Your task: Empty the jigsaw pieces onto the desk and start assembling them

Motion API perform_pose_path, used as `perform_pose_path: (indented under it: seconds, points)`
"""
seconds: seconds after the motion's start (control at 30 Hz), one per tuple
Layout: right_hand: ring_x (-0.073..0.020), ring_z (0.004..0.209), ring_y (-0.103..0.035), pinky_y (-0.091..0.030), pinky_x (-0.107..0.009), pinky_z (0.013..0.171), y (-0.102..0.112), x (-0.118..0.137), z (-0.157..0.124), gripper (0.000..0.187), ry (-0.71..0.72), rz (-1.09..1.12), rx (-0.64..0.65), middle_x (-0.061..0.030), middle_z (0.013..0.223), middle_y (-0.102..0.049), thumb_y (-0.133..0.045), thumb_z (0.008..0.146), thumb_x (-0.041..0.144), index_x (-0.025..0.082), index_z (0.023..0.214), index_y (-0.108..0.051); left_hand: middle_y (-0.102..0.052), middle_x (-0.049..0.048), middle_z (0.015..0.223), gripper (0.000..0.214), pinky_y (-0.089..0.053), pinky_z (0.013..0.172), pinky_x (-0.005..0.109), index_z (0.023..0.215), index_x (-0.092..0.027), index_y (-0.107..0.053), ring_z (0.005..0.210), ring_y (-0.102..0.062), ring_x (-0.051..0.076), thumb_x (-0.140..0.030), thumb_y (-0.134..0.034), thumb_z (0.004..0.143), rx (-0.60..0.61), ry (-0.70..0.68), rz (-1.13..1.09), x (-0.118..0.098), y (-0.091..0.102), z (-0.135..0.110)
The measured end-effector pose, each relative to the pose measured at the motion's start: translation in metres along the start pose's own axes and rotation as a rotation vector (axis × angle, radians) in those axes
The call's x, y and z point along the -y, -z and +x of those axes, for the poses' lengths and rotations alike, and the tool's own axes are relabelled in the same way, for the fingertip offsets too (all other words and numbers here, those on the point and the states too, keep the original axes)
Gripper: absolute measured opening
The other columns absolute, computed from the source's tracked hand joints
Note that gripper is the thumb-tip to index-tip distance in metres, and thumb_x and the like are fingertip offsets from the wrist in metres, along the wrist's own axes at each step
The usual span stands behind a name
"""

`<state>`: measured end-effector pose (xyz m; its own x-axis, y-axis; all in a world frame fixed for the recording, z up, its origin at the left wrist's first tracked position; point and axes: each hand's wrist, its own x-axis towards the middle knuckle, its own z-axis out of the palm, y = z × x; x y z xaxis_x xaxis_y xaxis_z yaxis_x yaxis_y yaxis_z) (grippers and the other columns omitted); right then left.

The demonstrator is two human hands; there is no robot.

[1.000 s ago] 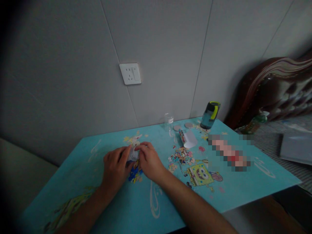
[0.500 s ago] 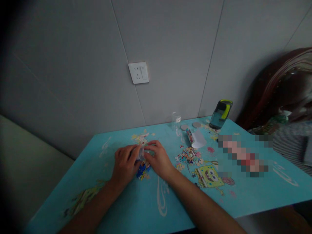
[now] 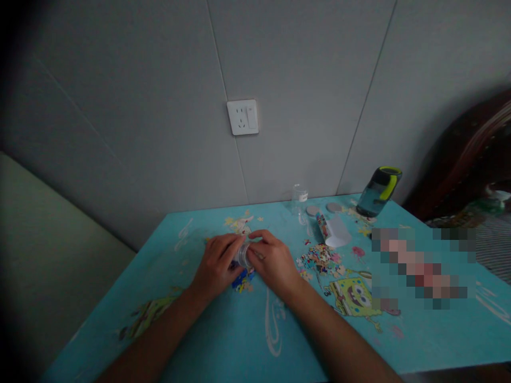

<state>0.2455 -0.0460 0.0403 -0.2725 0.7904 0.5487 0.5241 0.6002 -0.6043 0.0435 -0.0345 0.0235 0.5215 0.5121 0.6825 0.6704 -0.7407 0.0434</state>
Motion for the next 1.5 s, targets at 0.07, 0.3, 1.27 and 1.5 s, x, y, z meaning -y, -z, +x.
perform_pose_path:
  seconds: [0.07,0.3,1.27,1.5]
  points:
    - [-0.0174,0.09,-0.07,-0.055,-0.033,0.086,0.004,0.001,-0.001,0.02,0.011,-0.068,0.049,-0.0058,0.122,-0.065,-0.058,0.097,0.021,0.025,0.092,-0.076,-0.06,0.0155,0.131,0.063,-0.044,0.107,0.048,0.144,-0.017,-0.045,0.125,-0.055,0.03,-0.016,-0.069,0.085,0.0,-0.004,-0.045,0.002,0.001,0.0]
    - [-0.0178,0.087,-0.07,-0.056,-0.034,0.084,0.007,0.002,-0.002,0.02,0.076,-0.211,0.072,-0.0076,0.132,-0.062,-0.056,0.099,0.022,0.023,0.094,-0.075,-0.059,0.0154,0.134,0.063,-0.042,0.111,0.048,0.144,-0.016,-0.043,0.128,-0.054,0.029,-0.013,-0.067,0.086,0.027,-0.018,-0.123,0.006,0.0,0.0]
    - [-0.0209,0.076,-0.07,-0.056,-0.032,0.07,0.043,-0.025,0.011,0.024,-0.412,0.345,-0.356,-0.0061,0.084,-0.075,-0.067,0.087,0.041,0.018,0.095,-0.071,-0.054,0.0137,0.139,0.063,-0.033,0.117,0.052,0.143,-0.022,-0.045,0.133,-0.048,0.032,-0.028,-0.071,0.086,-0.048,0.353,0.072,0.066,0.0,-0.016]
    - [-0.0181,0.066,-0.069,-0.055,-0.027,0.056,0.041,-0.046,0.016,0.035,-0.583,0.608,-0.315,-0.005,0.082,-0.075,-0.071,0.079,0.045,0.016,0.098,-0.069,-0.06,0.0123,0.125,0.069,-0.043,0.106,0.043,0.136,-0.02,-0.053,0.119,-0.056,0.029,-0.044,-0.081,0.078,-0.331,0.806,-0.171,0.13,-0.017,-0.002]
